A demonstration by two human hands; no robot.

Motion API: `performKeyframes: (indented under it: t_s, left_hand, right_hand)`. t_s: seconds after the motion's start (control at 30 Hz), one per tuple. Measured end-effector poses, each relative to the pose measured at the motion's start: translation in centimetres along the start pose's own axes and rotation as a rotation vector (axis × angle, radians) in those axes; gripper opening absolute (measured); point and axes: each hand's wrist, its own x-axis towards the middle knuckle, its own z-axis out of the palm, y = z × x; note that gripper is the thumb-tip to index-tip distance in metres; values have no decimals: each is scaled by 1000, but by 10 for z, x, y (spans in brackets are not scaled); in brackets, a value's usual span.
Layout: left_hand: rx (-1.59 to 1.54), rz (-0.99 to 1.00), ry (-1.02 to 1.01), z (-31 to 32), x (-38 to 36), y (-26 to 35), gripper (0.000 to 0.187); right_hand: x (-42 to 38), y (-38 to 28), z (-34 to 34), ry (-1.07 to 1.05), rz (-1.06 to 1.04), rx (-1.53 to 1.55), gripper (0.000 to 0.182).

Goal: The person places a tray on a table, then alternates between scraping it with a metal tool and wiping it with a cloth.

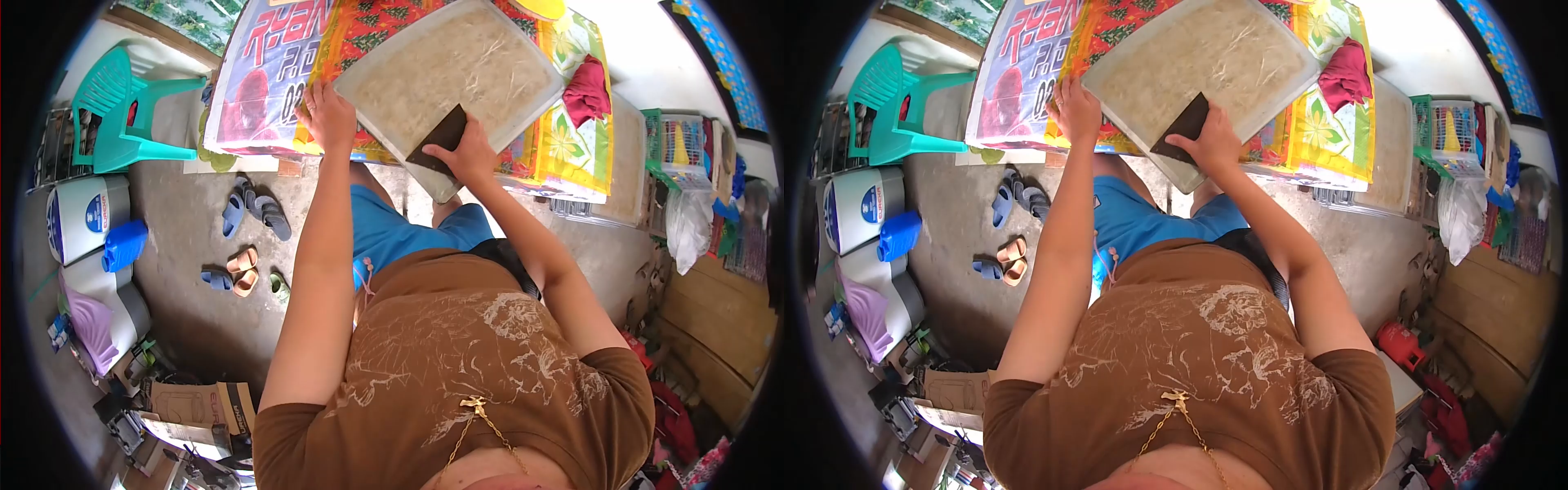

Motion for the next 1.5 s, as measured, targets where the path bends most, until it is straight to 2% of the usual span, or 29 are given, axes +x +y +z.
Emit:
performKeyframes:
  t_s: [0.1,0.17,0.23,0.3,0.37,0.5,0.53,0.67,0.7,0.77,0.87,1.03,1.2,1.3,1.43,1.5]
  left_hand:
    - [13,12,56,6,1,-2,40]
    - [51,24,50,7,0,-3,39]
    - [53,18,24,4,0,-3,40]
    - [45,20,12,3,1,-1,40]
    - [25,23,24,3,0,0,40]
    - [62,23,-14,-1,0,0,42]
    - [69,15,-22,-1,-2,-1,42]
    - [61,0,-27,-3,1,6,44]
    - [60,-4,-29,-4,1,7,44]
    - [73,1,-34,-4,3,7,44]
    - [109,4,-61,-5,-2,4,45]
    - [60,-5,-32,-3,1,6,45]
    - [71,-5,-44,-3,0,5,45]
    - [76,-3,-17,-2,-1,6,44]
    - [87,17,31,1,-1,3,42]
    - [110,18,14,0,-3,2,42]
  right_hand:
    - [15,26,-6,110,32,49,109]
    - [37,55,-16,180,193,139,109]
    - [32,50,-24,186,200,42,111]
    - [18,35,-24,74,45,-41,113]
    - [8,32,-9,38,-2,-36,113]
    - [41,33,-19,161,239,34,113]
    - [40,28,-18,133,270,65,115]
    - [-4,6,17,17,18,96,122]
    - [-8,-5,12,-64,53,90,120]
    - [2,6,11,61,58,169,118]
    - [32,28,-6,217,232,224,115]
    - [-5,15,6,10,-47,72,107]
    - [9,20,1,69,133,239,107]
    - [-19,3,13,-12,25,138,106]
    - [-6,7,0,54,136,130,102]
    - [-10,9,2,43,101,150,101]
